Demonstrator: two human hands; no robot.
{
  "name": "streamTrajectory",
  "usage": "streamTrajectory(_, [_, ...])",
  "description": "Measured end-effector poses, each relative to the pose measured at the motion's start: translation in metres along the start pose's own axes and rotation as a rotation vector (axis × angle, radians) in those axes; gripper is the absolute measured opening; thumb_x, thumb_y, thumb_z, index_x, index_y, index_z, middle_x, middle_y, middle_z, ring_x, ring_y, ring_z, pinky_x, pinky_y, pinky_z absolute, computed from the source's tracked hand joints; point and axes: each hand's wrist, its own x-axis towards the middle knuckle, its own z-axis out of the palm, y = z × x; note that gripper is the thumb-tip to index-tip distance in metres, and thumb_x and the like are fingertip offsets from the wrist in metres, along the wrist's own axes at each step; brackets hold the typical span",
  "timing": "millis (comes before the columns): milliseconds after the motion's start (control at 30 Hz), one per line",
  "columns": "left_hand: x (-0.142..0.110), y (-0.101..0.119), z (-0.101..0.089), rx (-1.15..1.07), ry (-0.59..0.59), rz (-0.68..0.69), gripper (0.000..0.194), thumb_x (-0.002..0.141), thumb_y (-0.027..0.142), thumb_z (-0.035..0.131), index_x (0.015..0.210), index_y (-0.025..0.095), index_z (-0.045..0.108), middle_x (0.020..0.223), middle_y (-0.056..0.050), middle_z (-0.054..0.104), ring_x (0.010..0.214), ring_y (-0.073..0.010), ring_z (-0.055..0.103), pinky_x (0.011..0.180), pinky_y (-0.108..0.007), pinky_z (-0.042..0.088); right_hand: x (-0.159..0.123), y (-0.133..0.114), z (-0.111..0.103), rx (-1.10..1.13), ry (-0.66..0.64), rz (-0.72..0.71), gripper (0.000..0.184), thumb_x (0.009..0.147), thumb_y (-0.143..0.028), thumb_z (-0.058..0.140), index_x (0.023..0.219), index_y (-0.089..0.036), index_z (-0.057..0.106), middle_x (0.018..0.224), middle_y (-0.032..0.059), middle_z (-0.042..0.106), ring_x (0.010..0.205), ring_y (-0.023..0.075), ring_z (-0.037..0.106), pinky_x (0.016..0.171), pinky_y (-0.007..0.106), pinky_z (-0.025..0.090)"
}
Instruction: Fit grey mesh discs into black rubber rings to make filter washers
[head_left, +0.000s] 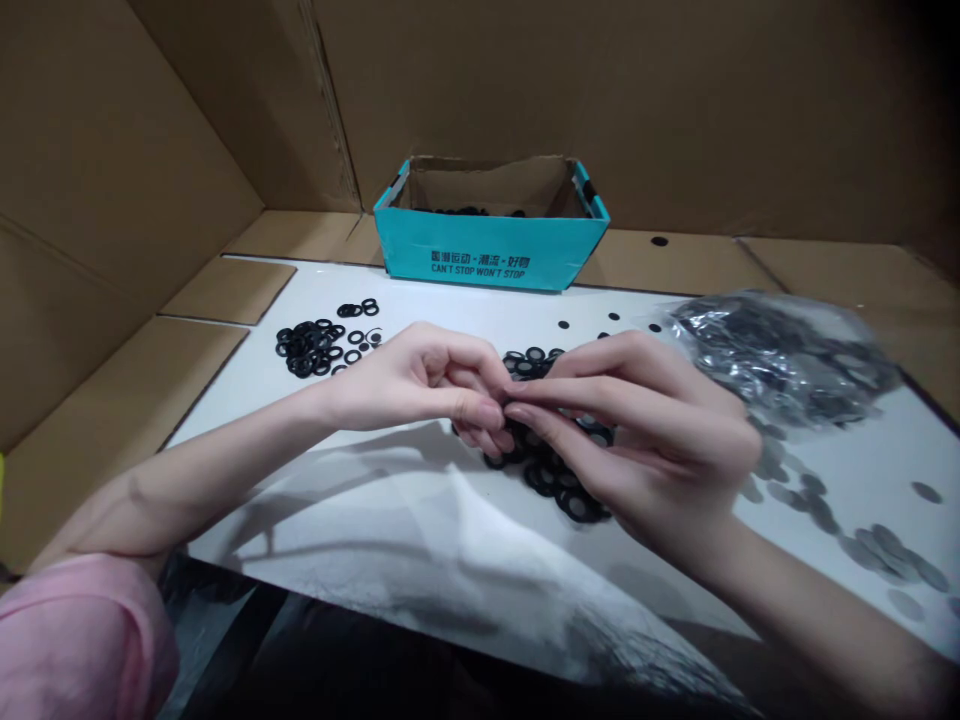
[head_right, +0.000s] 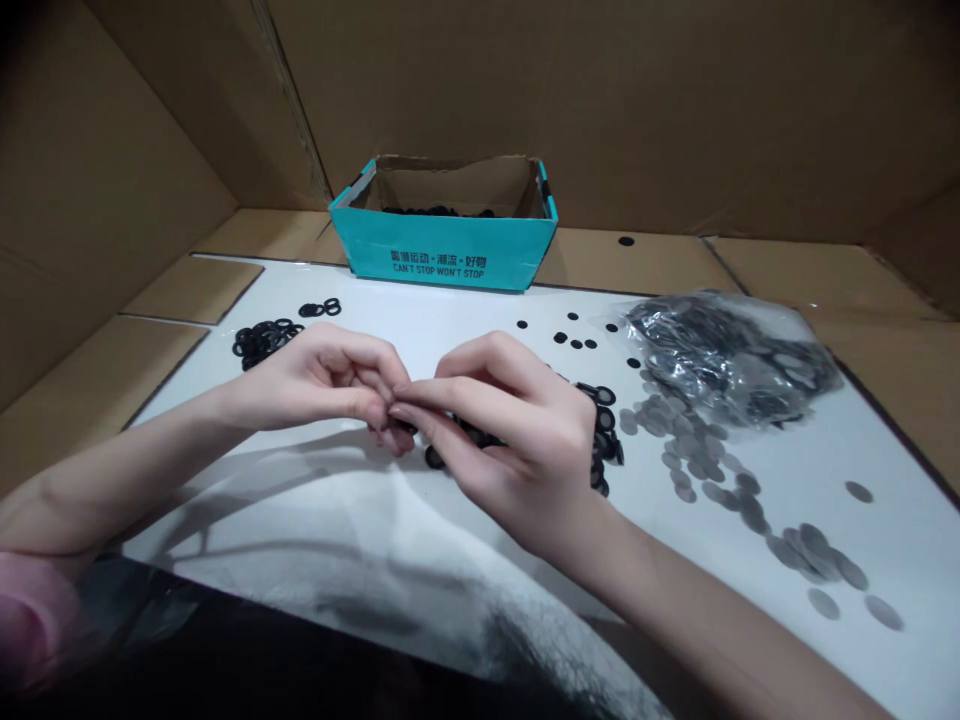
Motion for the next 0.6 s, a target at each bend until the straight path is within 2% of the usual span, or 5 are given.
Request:
streamTrajectory(133, [0.0008, -0.0021, 0.0004, -0.036, -0.021, -0.025, 0.032, 0.079, 0.042, 0.074, 0.085, 0.012, 0.066, 0.075, -0.007, 0.076, 0.070, -0.0154, 0.075, 0.067, -0.020, 0.060, -0.0037, 0.0038, 0.0036, -0.027, 0.015, -0.052, 0.021, 0.082, -0.011, 0.067, 0.088, -0.030, 0.075, 0.074, 0.0025, 0.065, 0.060, 0.0139, 0.060, 0.050, 0.029, 0.051])
streamTrajectory(267, [0.0012, -0.0017, 0.0030, -0.065, 0.031, -0.048, 0.028, 0.079, 0.038, 0.076, 0.083, 0.012, 0.066, 0.074, -0.006, 0.076, 0.066, -0.0144, 0.074, 0.066, -0.020, 0.060, -0.0070, 0.0060, 0.0056, -0.018, -0.007, -0.029, 0.026, 0.083, -0.011, 0.064, 0.094, -0.032, 0.074, 0.077, 0.0031, 0.066, 0.063, 0.0149, 0.061, 0.051, 0.030, 0.052])
streamTrajectory(400, [0.0015, -0.0003, 0.0062, -0.051, 0.078, -0.043, 0.025, 0.079, 0.034, 0.076, 0.078, 0.012, 0.065, 0.069, -0.005, 0.075, 0.061, -0.0130, 0.072, 0.063, -0.019, 0.060, -0.0079, 0.0058, 0.0037, 0.049, -0.048, 0.060, 0.024, 0.083, -0.014, 0.064, 0.101, -0.027, 0.073, 0.083, 0.0037, 0.065, 0.067, 0.0144, 0.060, 0.053, 0.028, 0.050])
streamTrajectory(500, [0.0013, -0.0001, 0.0079, -0.061, 0.113, -0.019, 0.021, 0.079, 0.030, 0.076, 0.077, 0.012, 0.064, 0.066, -0.003, 0.074, 0.060, -0.0124, 0.072, 0.060, -0.018, 0.059, -0.0066, 0.0062, 0.0001, 0.115, -0.066, 0.148, 0.014, 0.084, -0.017, 0.062, 0.095, -0.022, 0.068, 0.085, 0.0037, 0.064, 0.066, 0.0135, 0.057, 0.054, 0.028, 0.048])
streamTrajectory(600, [0.0006, -0.0009, 0.0087, -0.057, 0.127, -0.012, 0.016, 0.080, 0.024, 0.075, 0.077, 0.012, 0.064, 0.065, -0.002, 0.074, 0.058, -0.0116, 0.071, 0.058, -0.017, 0.058, -0.0040, 0.0077, -0.0025, 0.169, -0.179, 0.211, 0.012, 0.090, -0.018, 0.052, 0.083, -0.022, 0.061, 0.071, 0.0000, 0.060, 0.060, 0.0116, 0.054, 0.053, 0.026, 0.044])
